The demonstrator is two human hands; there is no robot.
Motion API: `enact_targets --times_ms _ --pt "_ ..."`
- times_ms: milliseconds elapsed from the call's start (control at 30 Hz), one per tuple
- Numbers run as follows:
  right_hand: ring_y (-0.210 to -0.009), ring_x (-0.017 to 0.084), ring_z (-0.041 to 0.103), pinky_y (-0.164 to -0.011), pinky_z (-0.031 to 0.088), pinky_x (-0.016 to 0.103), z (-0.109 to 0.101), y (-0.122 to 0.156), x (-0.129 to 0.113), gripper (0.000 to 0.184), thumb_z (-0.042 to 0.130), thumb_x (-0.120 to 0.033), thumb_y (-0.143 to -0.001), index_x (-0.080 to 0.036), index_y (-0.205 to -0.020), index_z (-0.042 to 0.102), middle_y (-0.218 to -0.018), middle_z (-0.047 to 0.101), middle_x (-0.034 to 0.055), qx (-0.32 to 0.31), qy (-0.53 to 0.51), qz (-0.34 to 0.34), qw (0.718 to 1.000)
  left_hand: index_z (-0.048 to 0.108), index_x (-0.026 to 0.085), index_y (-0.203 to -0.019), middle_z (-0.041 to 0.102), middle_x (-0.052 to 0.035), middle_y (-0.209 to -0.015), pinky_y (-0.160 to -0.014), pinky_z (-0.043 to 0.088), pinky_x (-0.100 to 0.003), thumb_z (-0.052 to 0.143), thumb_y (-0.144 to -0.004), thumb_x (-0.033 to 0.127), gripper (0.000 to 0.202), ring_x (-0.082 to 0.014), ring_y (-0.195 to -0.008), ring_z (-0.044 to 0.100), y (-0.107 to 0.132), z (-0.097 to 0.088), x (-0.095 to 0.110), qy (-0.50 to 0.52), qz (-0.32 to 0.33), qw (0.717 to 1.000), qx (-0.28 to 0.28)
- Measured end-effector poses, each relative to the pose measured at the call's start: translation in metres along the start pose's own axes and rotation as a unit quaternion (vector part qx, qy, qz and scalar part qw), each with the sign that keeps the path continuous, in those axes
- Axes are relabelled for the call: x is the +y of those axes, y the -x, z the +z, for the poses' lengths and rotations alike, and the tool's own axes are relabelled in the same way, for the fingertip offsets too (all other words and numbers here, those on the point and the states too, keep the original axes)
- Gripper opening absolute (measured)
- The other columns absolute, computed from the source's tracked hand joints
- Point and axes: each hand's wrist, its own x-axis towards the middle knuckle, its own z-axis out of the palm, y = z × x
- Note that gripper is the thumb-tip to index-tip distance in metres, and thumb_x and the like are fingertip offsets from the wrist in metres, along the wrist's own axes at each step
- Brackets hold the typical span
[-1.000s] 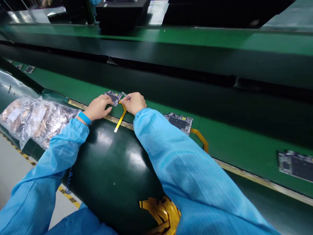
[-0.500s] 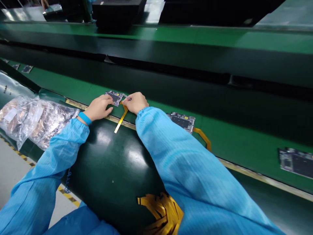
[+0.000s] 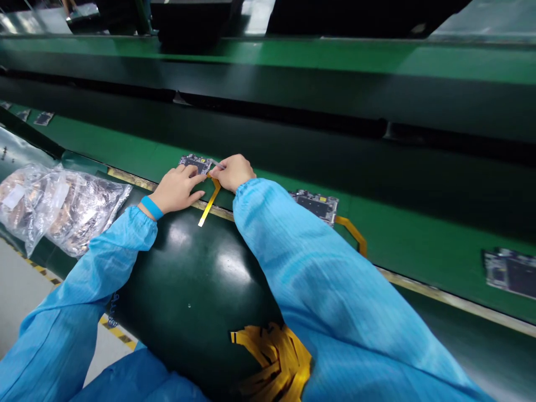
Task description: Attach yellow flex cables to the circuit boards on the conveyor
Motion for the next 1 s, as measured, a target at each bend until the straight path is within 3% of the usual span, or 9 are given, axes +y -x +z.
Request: enact_targets --times_ms 133,267,400,533,667,1000 --pt "-0.07 0.019 0.061 -0.065 0.046 0.031 -0.007 0.008 -0.006 0.018 0.08 -0.041 -0.083 -0.023 -0.082 0.079 -0.076 0.071 0.0031 0.003 0.024 0.058 0.998 0.054 0.02 -0.155 0.057 -0.0214 -0.145 -0.1 0.044 -0.049 0.056 -0.104 0.046 0.058 -0.0393 -0.126 0.053 -0.001 0.0 0.016 -0.025 -0.013 1.0 -0.01" --pt "-0.081 0.026 0.067 -0.071 0.047 0.034 -0.016 0.018 -0.01 0.024 0.075 -0.049 -0.089 -0.025 -0.091 0.081 -0.087 0.077 0.0068 0.022 0.082 0.023 0.996 0.054 0.018 -0.156 0.053 -0.023 -0.15 -0.102 0.044 -0.05 0.054 -0.105 0.049 0.059 -0.0398 -0.127 0.052 -0.002 0.0 0.026 -0.033 -0.025 0.999 -0.017" --pt "-0.089 0.029 0.07 -0.074 0.046 0.036 -0.021 0.024 -0.009 0.036 0.053 -0.048 -0.103 -0.025 -0.11 0.08 -0.099 0.08 0.0106 0.044 0.125 -0.031 0.991 0.058 0.018 -0.153 0.054 -0.0229 -0.149 -0.103 0.043 -0.051 0.053 -0.105 0.051 0.058 -0.0406 -0.127 0.052 -0.004 0.002 0.031 -0.026 -0.027 0.999 -0.014" --pt "-0.09 0.028 0.07 -0.072 0.045 0.035 -0.023 0.026 -0.01 0.023 0.063 -0.042 -0.097 -0.027 -0.104 0.08 -0.099 0.081 0.0067 0.019 0.161 -0.074 0.984 0.056 0.016 -0.154 0.053 -0.0243 -0.15 -0.104 0.042 -0.053 0.052 -0.105 0.05 0.06 -0.0423 -0.128 0.051 -0.006 0.004 0.035 -0.022 -0.028 0.999 -0.017" --pt "-0.091 0.028 0.07 -0.072 0.044 0.035 -0.029 0.028 -0.007 0.014 0.071 -0.039 -0.093 -0.03 -0.099 0.081 -0.097 0.081 0.0038 -0.001 0.179 -0.075 0.981 0.055 0.015 -0.155 0.052 -0.0246 -0.153 -0.105 0.042 -0.053 0.051 -0.106 0.05 0.061 -0.0427 -0.13 0.05 -0.008 0.004 0.04 -0.026 -0.028 0.999 -0.025" --pt "-0.094 0.028 0.068 -0.074 0.041 0.036 -0.039 0.033 0.001 0.013 0.069 -0.035 -0.096 -0.03 -0.097 0.081 -0.104 0.08 0.005 0.007 0.237 -0.125 0.963 0.056 0.022 -0.156 0.049 -0.0215 -0.16 -0.112 0.04 -0.056 0.054 -0.105 0.048 0.057 -0.0412 -0.134 0.052 -0.007 0.007 0.04 0.007 -0.018 1.0 -0.016"
